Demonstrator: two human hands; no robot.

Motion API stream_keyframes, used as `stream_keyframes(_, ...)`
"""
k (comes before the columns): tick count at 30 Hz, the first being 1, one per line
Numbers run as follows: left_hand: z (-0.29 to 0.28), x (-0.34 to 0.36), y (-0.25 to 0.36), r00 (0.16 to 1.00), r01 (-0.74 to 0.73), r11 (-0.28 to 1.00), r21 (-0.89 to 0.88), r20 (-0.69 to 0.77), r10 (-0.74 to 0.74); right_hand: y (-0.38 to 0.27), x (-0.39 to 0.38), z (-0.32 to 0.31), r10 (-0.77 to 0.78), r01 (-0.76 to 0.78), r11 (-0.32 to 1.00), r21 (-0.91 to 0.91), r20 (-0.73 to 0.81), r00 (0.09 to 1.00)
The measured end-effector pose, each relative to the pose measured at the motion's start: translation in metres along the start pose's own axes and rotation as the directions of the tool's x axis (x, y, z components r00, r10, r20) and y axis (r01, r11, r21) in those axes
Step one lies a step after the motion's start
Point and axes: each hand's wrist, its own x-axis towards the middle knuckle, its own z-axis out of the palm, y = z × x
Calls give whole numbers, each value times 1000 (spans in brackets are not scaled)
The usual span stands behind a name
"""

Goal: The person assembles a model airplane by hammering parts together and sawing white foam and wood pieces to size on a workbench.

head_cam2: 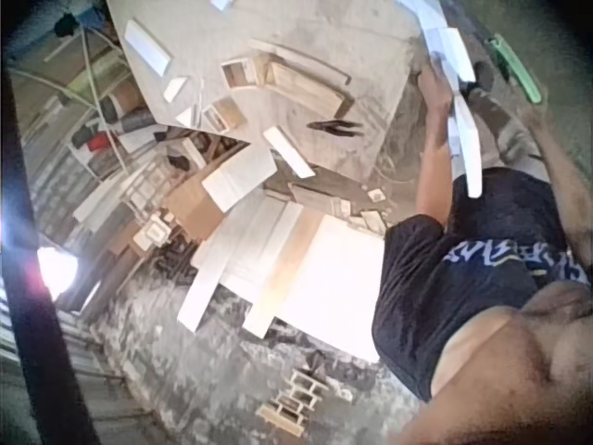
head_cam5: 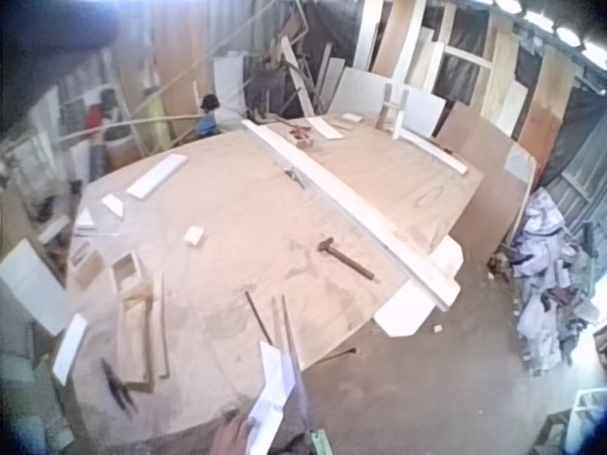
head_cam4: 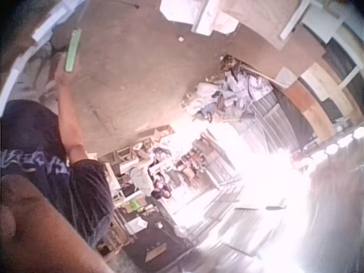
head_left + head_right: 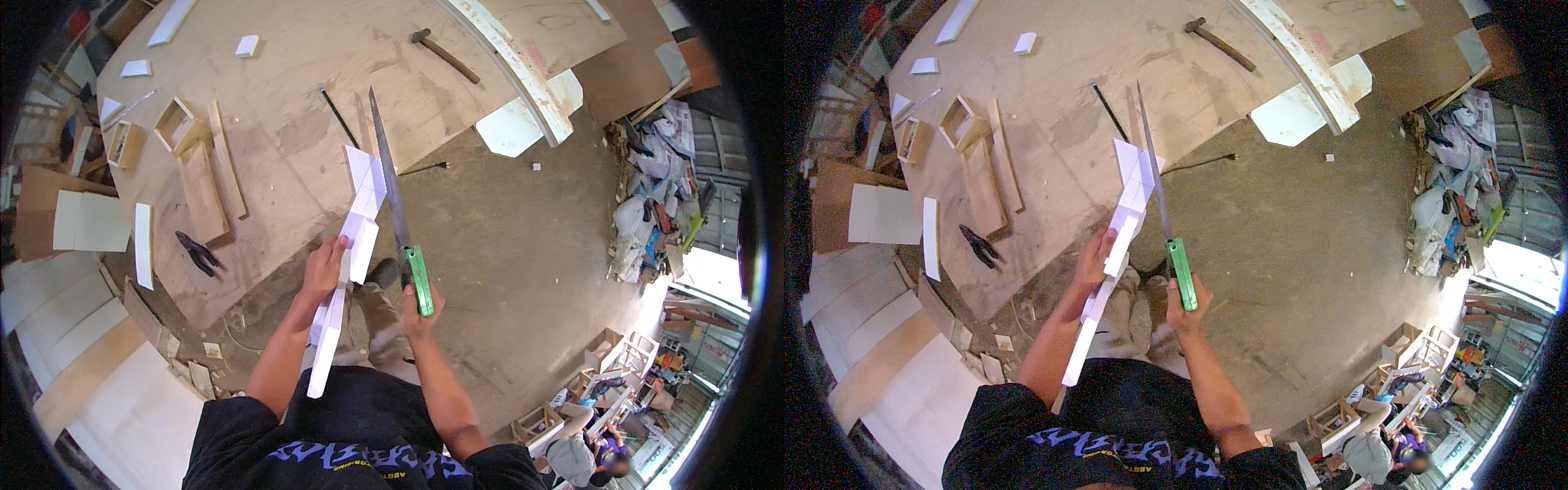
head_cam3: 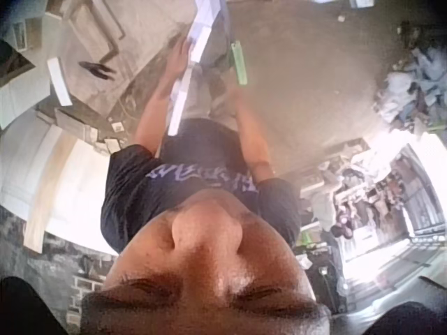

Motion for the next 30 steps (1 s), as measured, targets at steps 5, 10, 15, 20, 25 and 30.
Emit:
stream_keyframes(5,6,9,0,1000,-10,991,136,-27,13,-4,4,-5,24,-24,1000,-11,1,1000)
stream_keyframes(10,8,11,2,999,-15,994,110,-42,20,-3,8,-18,-18,19,996,-87,12,1000)
stream_keyframes(15,9,0,12,999,5,992,127,-44,1,-6,12,-23,-2,9,986,-165,41,999)
stream_keyframes(20,10,6,14,999,42,994,103,1,-42,-18,13,-5,-42,48,987,-150,40,998)
stream_keyframes(25,6,5,18,1000,15,989,148,-12,-13,-28,29,-16,-39,44,972,-229,27,999)
stream_keyframes(30,8,7,21,998,-26,974,225,-53,39,-22,45,-38,47,-34,987,-160,81,996)
